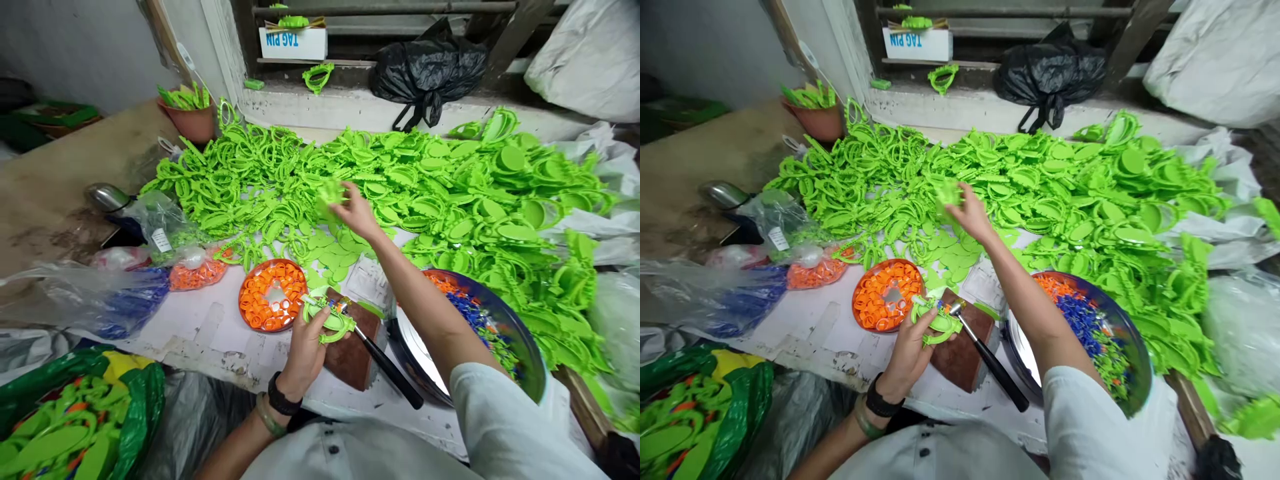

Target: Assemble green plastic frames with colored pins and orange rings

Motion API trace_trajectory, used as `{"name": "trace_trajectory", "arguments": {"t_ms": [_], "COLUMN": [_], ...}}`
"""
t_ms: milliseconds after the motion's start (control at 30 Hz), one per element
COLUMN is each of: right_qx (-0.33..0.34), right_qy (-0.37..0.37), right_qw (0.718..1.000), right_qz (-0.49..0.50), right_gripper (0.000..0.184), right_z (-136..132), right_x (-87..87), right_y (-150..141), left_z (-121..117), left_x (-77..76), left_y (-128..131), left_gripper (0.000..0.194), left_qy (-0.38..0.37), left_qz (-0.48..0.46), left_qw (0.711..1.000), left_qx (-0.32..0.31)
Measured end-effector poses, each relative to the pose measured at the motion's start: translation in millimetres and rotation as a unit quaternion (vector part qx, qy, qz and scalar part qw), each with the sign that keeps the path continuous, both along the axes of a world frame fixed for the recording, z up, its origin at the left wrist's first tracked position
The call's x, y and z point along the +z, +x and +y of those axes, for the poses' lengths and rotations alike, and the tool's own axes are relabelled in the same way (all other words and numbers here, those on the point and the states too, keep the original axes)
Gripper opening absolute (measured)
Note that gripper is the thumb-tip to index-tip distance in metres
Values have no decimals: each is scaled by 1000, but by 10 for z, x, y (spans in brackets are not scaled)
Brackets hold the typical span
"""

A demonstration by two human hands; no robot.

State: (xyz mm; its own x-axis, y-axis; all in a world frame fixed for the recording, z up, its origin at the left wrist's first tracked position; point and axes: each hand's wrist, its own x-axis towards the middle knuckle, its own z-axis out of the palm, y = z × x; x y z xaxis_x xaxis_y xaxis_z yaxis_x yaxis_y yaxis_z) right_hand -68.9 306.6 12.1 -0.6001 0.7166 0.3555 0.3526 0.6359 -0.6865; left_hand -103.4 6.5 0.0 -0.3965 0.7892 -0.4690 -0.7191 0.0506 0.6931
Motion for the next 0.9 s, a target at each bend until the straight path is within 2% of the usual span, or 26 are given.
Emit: {"name": "trace_trajectory", "arguments": {"t_ms": [33, 100, 200, 333, 433, 533, 667, 800, 900], "right_qx": [26, 10, -29, -49, -49, -1, 68, 115, 116], "right_qy": [18, 53, 59, 46, 36, 27, 47, 105, 105], "right_qw": [999, 987, 952, 936, 930, 927, 924, 921, 922], "right_qz": [-29, -150, -299, -345, -361, -374, -374, -358, -353], "right_gripper": [59, 50, 36, 38, 40, 41, 48, 52, 52], "right_z": [-45, -145, -310, -474, -451, -276, -34, -80, -217], "right_x": [37, 54, -89, -370, -394, -250, -69, -100, -203], "right_y": [-167, -471, -787, -1008, -1040, -849, -242, 320, 437], "left_z": [-5, -23, -64, -117, -161, -200, -195, -121, -76], "left_x": [10, 19, 11, 18, 44, 53, 8, -43, -32], "left_y": [10, 13, -16, -62, -95, -131, -148, -92, -53], "left_gripper": [51, 51, 51, 54, 57, 56, 54, 49, 39], "left_qy": [2, 3, -2, -7, -7, -7, 7, 17, 18], "left_qz": [-3, -5, -2, 3, 5, 2, -14, -55, -98], "left_qw": [1000, 1000, 1000, 999, 999, 999, 1000, 998, 995], "left_qx": [-4, 0, 19, 34, 41, 47, 25, 4, -2]}}
